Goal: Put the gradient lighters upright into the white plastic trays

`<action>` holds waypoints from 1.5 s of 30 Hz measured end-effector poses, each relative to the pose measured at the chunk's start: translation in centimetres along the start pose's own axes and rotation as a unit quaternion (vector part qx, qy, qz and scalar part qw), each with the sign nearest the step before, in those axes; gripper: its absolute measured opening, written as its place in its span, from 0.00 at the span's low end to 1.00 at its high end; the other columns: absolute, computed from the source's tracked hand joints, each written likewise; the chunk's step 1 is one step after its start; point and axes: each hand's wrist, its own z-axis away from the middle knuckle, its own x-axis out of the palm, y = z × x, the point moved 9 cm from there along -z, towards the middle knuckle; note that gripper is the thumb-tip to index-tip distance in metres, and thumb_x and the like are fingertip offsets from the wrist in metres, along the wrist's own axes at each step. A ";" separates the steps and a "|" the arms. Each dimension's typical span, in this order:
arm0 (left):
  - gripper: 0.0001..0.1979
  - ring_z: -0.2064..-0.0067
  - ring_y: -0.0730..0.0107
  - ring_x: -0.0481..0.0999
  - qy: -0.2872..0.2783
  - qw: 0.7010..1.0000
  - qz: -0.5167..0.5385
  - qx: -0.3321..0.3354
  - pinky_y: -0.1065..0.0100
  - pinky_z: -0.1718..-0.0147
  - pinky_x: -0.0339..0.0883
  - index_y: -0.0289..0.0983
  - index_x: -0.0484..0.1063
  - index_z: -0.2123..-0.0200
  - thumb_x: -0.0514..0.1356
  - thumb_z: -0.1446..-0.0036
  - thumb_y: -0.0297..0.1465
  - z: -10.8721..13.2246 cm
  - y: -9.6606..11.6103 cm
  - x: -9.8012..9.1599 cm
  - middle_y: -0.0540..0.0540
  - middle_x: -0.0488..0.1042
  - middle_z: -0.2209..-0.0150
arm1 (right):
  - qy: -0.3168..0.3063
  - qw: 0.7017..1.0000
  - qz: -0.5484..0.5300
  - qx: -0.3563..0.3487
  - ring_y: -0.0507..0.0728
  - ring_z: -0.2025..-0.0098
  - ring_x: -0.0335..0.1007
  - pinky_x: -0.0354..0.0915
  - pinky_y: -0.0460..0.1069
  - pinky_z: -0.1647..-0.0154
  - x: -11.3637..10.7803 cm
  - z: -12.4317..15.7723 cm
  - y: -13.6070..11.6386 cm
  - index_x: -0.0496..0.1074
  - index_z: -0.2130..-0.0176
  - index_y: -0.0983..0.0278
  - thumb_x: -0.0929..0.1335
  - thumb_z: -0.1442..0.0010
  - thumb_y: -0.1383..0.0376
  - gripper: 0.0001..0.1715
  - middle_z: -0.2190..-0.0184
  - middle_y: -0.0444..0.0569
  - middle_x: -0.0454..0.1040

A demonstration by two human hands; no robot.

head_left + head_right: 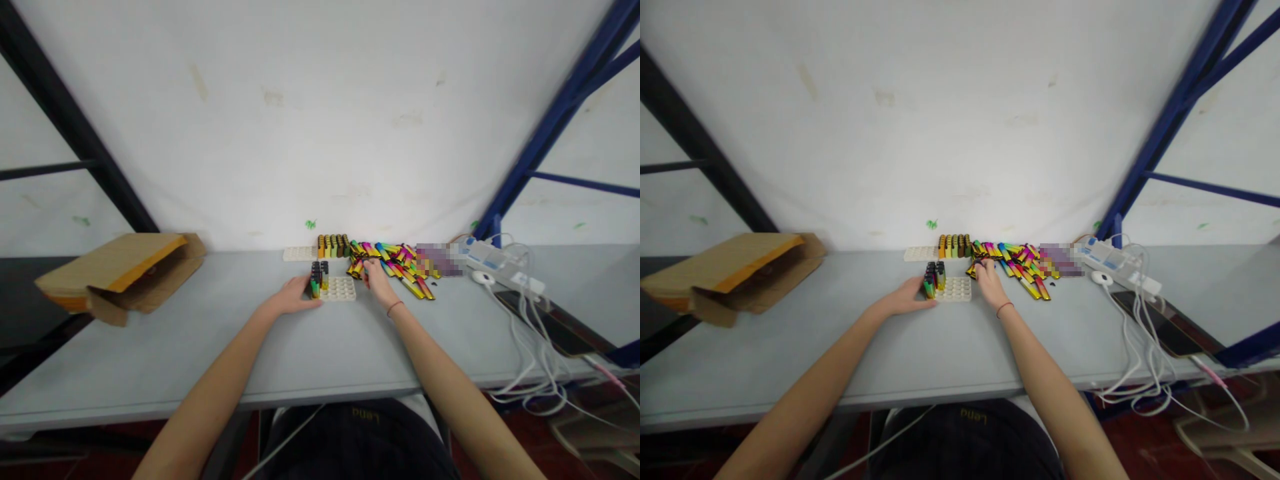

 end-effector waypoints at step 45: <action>0.34 0.47 0.44 0.76 0.009 1.000 0.012 0.008 0.51 0.44 0.67 0.31 0.70 0.45 0.64 0.50 0.47 0.0 0.1 -0.1 0.33 0.76 0.46 | 0.073 0.861 0.496 -0.086 0.63 0.49 0.73 0.67 0.53 0.50 -1.0 2.6 -6.4 0.66 0.39 0.66 0.61 0.31 0.60 0.25 0.49 0.59 0.74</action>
